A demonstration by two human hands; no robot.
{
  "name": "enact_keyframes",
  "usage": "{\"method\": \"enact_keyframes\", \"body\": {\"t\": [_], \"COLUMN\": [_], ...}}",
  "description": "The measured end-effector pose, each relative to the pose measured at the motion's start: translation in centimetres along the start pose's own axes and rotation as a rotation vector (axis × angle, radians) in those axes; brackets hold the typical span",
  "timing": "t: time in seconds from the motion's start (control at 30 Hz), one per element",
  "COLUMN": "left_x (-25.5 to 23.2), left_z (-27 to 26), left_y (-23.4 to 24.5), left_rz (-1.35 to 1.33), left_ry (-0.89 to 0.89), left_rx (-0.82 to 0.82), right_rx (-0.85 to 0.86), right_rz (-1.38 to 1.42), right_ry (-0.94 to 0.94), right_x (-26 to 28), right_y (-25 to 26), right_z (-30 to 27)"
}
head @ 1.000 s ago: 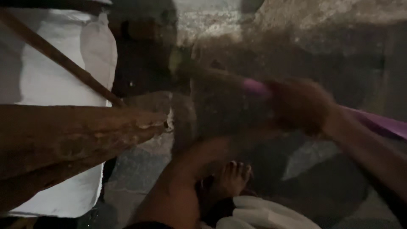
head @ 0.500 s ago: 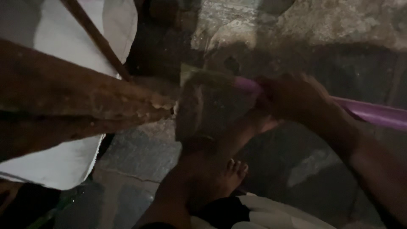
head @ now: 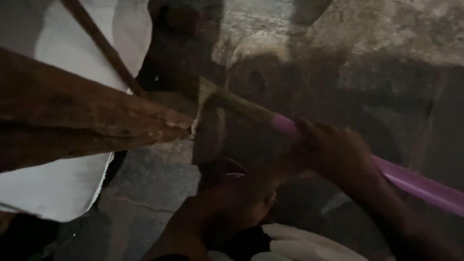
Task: The person sweeps the stone floor using a broom and collects debris into a dustpan.
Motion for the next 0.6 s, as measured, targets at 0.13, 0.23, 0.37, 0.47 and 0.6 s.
{"method": "enact_keyframes", "body": {"t": [0.13,0.23,0.37,0.47,0.6], "left_x": [-1.3,-2.2,-4.5,-6.0,-6.3], "left_z": [-0.3,-0.1,-0.8,-1.5,-1.7], "left_y": [1.6,1.3,2.6,4.0,4.2], "left_rz": [0.002,-0.012,-0.043,-0.086,-0.072], "left_ry": [-0.010,-0.026,-0.057,-0.085,-0.076], "left_rx": [-0.028,-0.041,-0.073,-0.105,-0.111], "right_rx": [0.012,-0.044,-0.052,0.117,-0.087], "right_rz": [0.038,0.132,0.088,0.083,0.190], "right_ry": [-0.052,-0.154,-0.077,-0.042,-0.072], "right_x": [0.5,-0.2,1.2,2.6,2.5], "right_y": [-1.3,-0.7,-0.6,-2.2,-0.3], "right_z": [4.5,5.3,5.3,6.4,7.7]}}
Point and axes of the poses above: each hand's wrist, its own z-axis towards the middle knuckle, its own y-axis out of the back of the hand, x = y × z, the point moved 10 cm from there along z, towards the middle knuckle, and after that the axes turned 7 degrees about -z, right-handed, at the moved point
